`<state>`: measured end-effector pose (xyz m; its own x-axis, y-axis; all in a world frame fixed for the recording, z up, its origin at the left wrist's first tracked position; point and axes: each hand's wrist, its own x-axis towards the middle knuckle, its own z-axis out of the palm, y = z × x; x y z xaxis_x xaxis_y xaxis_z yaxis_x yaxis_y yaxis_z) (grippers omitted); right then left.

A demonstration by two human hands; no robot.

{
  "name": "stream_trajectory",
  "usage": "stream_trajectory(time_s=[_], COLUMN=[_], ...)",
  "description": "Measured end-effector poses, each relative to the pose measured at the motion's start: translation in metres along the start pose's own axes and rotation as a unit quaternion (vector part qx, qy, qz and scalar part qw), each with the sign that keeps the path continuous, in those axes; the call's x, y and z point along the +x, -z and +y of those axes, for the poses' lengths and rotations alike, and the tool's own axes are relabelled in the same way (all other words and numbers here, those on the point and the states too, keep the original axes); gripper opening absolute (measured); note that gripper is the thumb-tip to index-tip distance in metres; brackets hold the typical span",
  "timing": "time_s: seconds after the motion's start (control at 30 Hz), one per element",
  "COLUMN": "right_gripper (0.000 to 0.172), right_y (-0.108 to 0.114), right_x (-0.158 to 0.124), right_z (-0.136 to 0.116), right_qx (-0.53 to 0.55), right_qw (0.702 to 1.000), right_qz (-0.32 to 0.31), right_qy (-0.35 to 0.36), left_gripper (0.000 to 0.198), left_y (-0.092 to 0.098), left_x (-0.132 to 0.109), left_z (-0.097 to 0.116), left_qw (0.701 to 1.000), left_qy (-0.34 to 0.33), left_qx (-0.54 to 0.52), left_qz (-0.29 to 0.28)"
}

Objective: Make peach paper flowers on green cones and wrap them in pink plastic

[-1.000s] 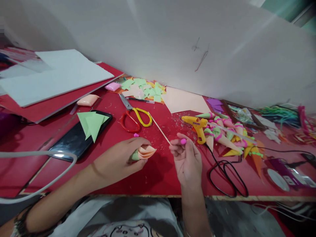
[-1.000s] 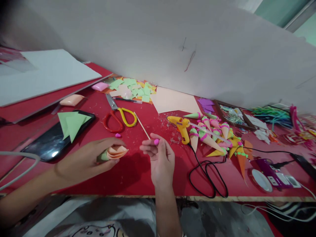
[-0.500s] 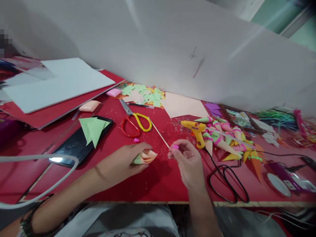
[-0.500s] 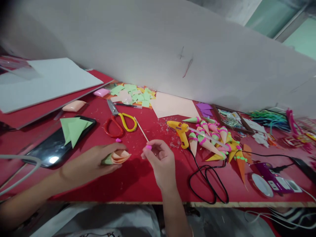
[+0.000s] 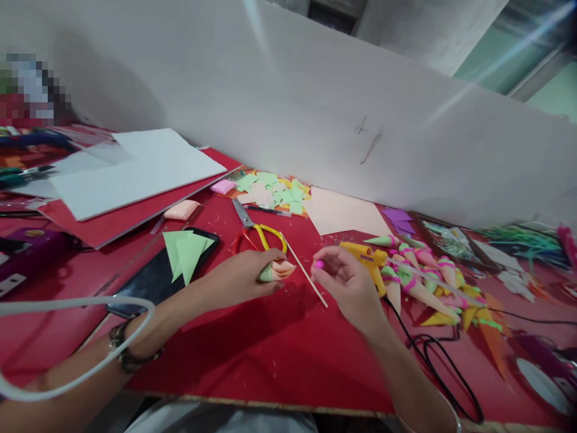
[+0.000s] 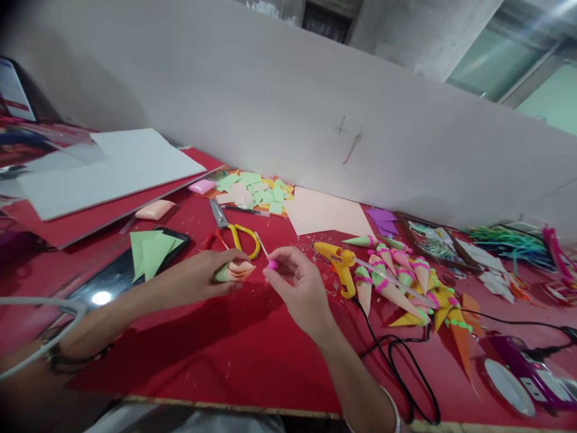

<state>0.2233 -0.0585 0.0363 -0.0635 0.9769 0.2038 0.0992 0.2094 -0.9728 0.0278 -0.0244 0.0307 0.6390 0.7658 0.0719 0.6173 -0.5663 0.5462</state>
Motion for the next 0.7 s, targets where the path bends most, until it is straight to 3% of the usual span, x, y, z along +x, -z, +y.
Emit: stream_trajectory(time_s=[0.17, 0.27, 0.43, 0.53, 0.7], right_gripper=[0.011, 0.013, 0.012, 0.013, 0.012], right_y=[-0.006, -0.008, -0.008, -0.008, -0.010], right_x=[0.010, 0.008, 0.003, 0.002, 0.003], right_z=[0.020, 0.033, 0.047, 0.048, 0.047], right_qx=[-0.027, -0.057, -0.114, -0.178, -0.216], right_qw=[0.998, 0.996, 0.992, 0.984, 0.975], right_qz=[-0.030, -0.036, -0.020, -0.027, -0.042], right_qy=[-0.046, -0.054, -0.040, -0.013, 0.009], left_gripper=[0.031, 0.020, 0.023, 0.031, 0.025], left_y=[-0.016, -0.023, -0.025, -0.024, -0.025], left_x=[0.001, 0.001, 0.001, 0.001, 0.001], left_z=[-0.012, -0.011, -0.009, -0.011, -0.013], left_qw=[0.995, 0.996, 0.999, 0.998, 0.995], left_qy=[0.010, -0.007, -0.023, -0.033, -0.043], left_qx=[0.095, 0.083, 0.030, 0.049, 0.080], left_qz=[-0.019, -0.033, -0.033, -0.038, -0.048])
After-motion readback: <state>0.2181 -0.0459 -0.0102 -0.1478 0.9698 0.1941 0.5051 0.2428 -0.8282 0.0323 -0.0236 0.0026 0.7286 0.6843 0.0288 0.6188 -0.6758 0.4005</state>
